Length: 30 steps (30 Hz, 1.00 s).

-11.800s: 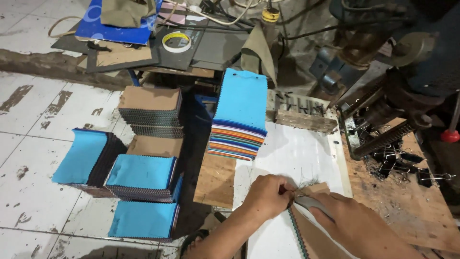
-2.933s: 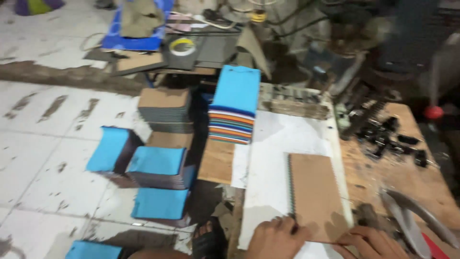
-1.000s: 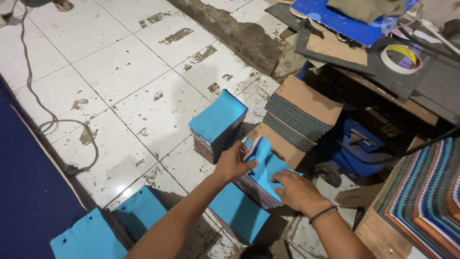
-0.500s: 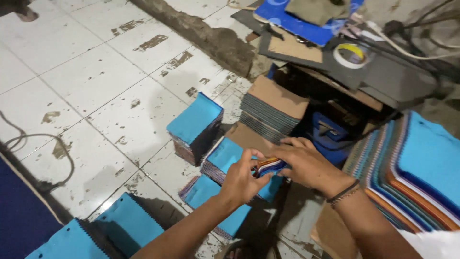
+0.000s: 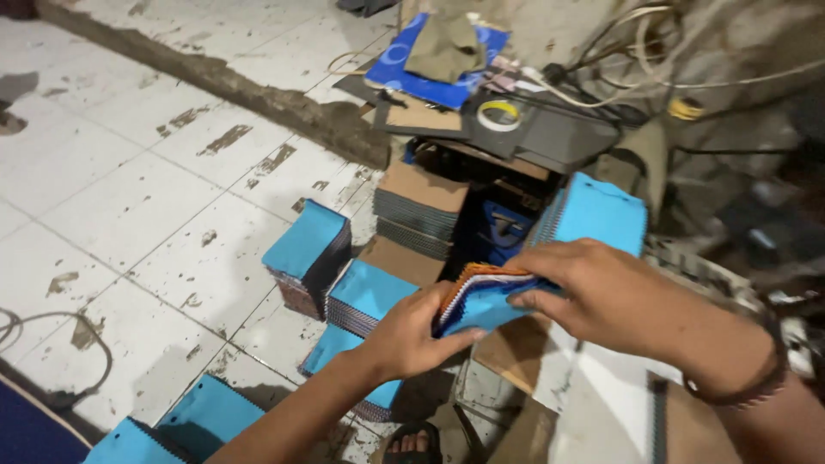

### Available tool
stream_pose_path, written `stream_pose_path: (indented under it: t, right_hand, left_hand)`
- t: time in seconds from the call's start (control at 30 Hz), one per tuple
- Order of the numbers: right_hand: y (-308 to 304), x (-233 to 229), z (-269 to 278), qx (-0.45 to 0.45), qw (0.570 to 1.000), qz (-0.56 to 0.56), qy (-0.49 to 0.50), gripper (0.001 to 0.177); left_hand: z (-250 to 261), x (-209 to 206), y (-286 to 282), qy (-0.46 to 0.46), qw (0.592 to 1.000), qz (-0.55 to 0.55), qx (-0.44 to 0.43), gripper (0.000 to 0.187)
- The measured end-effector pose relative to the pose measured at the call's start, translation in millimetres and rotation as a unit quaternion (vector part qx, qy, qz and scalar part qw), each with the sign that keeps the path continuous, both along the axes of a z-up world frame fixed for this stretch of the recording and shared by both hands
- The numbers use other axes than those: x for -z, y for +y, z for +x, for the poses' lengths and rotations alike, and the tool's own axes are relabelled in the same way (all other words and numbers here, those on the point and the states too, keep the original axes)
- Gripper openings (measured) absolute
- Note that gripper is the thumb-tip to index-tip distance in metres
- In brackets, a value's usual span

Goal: Assembling small notebooks by stacking colored paper with cardboard backings and covers, then binding them with clips or staples.

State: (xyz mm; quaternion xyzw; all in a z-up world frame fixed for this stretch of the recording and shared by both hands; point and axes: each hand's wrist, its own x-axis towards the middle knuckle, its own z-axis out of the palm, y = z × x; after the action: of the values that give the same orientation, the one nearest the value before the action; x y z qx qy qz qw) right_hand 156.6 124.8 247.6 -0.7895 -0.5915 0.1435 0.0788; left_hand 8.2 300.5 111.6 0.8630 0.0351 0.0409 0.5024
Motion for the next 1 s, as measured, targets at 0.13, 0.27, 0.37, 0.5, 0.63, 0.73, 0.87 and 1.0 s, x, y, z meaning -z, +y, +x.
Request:
stream_pose_path:
  t: [0.13, 0.27, 0.37, 0.5, 0.63, 0.73, 0.87, 1.0]
  right_hand:
    - [-45.1, -52.4, -24.8, 0.045, 0.999, 0.019, -0.019, 0.037]
    - [-85.6, -97.6, -52.5, 0.102, 0.993, 0.003, -0.052, 0.037]
    - [-111.7, -126.5, -69.2, 0.198, 0.974, -0.096, -0.042, 0.029]
    - [-150.8, -140.5, -61.3, 0.304, 0.932, -0.196, -0.033, 0.056]
    - [-197.8, -131.6, -32.1, 0.331, 0.931, -0.155, 0.009, 0.044]
    - [-231.4, -116.0, -10.6, 0.363, 0.916, -0.135, 0.110, 0.045]
    - [-274.1, -73.2, 23.1, 0.315, 0.925, -0.133, 0.165, 0.045]
    - [-296.1, -24.8, 49.8, 0.326, 0.909, -0.116, 0.232, 0.045]
  left_hand:
    - [-12.9, -17.4, -37.9, -0.132, 0.990, -0.041, -0.010, 0.039]
    - [-23.9, -36.5, -80.4, -0.125, 0.985, -0.122, 0.000, 0.054]
    - [-24.5, -35.8, -117.2, -0.083, 0.988, -0.130, -0.022, 0.040]
    - [-19.0, -16.9, -176.7, -0.065, 0.981, -0.183, 0.008, 0.033]
    - [-15.0, -46.8, -239.5, 0.043, 0.955, -0.290, 0.053, 0.060]
    - [-10.3, -49.2, -274.6, 0.105, 0.926, -0.355, 0.077, 0.057]
    - [0.0, -39.1, -308.1, 0.190, 0.918, -0.344, 0.055, 0.051]
    - [11.9, -27.1, -326.5, 0.282, 0.901, -0.329, 0.014, 0.060]
